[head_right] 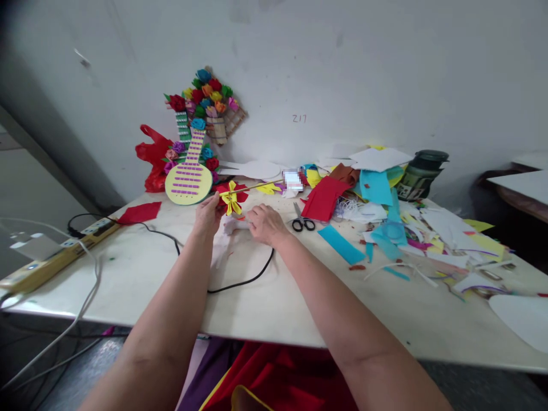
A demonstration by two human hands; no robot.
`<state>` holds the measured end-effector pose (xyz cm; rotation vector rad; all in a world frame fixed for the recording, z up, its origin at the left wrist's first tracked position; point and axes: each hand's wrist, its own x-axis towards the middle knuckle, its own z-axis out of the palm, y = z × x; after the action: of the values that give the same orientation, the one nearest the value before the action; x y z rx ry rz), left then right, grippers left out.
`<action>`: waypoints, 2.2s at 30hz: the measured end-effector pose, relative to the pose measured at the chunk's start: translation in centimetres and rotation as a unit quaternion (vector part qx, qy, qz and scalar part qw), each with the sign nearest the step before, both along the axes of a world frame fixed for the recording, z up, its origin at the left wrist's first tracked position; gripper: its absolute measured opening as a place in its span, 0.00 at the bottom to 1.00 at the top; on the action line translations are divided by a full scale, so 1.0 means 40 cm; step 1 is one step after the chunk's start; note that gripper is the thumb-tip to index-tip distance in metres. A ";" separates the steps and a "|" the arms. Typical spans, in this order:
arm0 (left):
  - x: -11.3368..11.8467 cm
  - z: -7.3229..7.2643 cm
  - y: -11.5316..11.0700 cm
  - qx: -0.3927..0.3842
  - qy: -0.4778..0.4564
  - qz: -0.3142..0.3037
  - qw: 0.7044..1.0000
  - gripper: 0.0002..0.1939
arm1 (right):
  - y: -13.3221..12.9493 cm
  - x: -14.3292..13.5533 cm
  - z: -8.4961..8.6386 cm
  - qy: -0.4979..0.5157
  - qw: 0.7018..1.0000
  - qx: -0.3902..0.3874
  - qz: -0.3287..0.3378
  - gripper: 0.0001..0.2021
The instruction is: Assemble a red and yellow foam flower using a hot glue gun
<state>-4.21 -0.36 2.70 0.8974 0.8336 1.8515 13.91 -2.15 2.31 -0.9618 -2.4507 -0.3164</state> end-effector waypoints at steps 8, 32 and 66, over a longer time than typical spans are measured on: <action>-0.004 -0.014 0.008 0.031 -0.002 0.014 0.999 0.15 | -0.007 -0.092 -0.035 -0.081 0.990 -0.102 -0.053 0.28; -0.014 -0.036 0.022 -0.017 0.001 0.032 0.999 0.17 | 0.061 0.173 0.022 0.210 0.904 -0.361 -0.087 0.14; 0.030 -0.043 0.015 -0.072 0.114 -0.039 0.990 0.20 | 0.045 0.118 0.028 0.332 0.886 -0.319 -0.062 0.19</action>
<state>-3.01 0.23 0.99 1.0472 1.0445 1.6181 18.64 -0.35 3.45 -1.2244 -1.8488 0.7240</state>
